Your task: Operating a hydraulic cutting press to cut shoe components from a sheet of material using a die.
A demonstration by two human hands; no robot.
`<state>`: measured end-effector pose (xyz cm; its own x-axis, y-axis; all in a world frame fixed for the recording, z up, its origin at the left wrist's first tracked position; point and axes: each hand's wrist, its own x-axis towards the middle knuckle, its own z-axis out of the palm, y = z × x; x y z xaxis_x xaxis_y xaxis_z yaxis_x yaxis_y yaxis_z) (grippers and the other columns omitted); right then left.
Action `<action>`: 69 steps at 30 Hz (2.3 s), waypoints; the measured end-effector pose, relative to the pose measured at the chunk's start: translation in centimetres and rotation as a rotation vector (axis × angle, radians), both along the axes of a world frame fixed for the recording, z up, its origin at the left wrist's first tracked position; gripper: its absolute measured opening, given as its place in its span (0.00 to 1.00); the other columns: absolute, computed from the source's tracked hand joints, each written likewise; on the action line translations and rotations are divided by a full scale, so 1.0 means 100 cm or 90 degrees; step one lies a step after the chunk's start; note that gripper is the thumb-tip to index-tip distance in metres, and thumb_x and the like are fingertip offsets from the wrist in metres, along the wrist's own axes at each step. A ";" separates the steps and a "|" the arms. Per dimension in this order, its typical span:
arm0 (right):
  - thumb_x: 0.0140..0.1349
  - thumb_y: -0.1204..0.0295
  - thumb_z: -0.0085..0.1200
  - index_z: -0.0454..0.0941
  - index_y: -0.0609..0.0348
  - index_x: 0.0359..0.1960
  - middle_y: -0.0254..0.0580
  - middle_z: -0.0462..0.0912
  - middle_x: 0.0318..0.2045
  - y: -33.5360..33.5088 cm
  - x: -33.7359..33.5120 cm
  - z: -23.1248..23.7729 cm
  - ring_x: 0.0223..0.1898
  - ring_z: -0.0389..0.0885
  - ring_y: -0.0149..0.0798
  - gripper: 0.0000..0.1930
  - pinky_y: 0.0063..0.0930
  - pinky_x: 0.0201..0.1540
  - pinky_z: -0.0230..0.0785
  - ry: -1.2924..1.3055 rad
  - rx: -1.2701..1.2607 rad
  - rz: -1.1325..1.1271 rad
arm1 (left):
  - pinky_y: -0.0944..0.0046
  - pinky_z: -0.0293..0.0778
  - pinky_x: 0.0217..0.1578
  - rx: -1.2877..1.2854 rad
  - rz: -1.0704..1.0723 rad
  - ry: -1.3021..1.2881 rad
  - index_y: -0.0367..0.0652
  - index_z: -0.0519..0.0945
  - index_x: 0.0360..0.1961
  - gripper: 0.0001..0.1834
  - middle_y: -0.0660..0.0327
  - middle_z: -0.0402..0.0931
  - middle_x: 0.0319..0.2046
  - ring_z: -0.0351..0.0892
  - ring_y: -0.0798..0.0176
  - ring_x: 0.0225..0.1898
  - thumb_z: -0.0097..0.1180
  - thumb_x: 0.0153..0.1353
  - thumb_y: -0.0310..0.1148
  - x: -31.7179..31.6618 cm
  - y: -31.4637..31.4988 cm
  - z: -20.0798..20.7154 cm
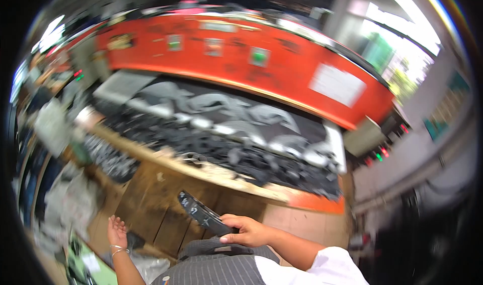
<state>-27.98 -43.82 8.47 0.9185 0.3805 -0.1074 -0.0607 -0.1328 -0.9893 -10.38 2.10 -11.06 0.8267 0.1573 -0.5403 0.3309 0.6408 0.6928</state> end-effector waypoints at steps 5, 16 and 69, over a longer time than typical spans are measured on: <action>0.63 0.65 0.60 0.76 0.64 0.47 0.45 0.72 0.54 -0.061 -0.073 0.020 0.55 0.70 0.40 0.17 0.33 0.58 0.61 -0.058 -0.045 -0.226 | 0.71 0.71 0.37 0.357 -0.420 -0.336 0.44 0.76 0.52 0.16 0.65 0.78 0.38 0.75 0.71 0.35 0.52 0.69 0.41 0.052 -0.223 0.082; 0.56 0.58 0.64 0.80 0.55 0.43 0.50 0.75 0.53 -0.222 -0.160 0.040 0.55 0.71 0.49 0.18 0.45 0.57 0.54 -0.150 -0.445 -0.487 | 0.60 0.75 0.37 0.463 -0.953 -0.889 0.42 0.84 0.38 0.10 0.55 0.81 0.32 0.80 0.55 0.34 0.59 0.60 0.37 -0.060 -0.519 0.109; 0.46 0.60 0.71 0.63 0.51 0.67 0.47 0.77 0.56 -0.539 -0.013 -0.112 0.61 0.68 0.47 0.44 0.40 0.66 0.52 -0.144 -0.577 -0.699 | 0.60 0.70 0.51 0.470 -0.767 -0.669 0.38 0.57 0.69 0.37 0.48 0.78 0.52 0.79 0.58 0.42 0.55 0.58 0.28 0.049 -0.736 0.097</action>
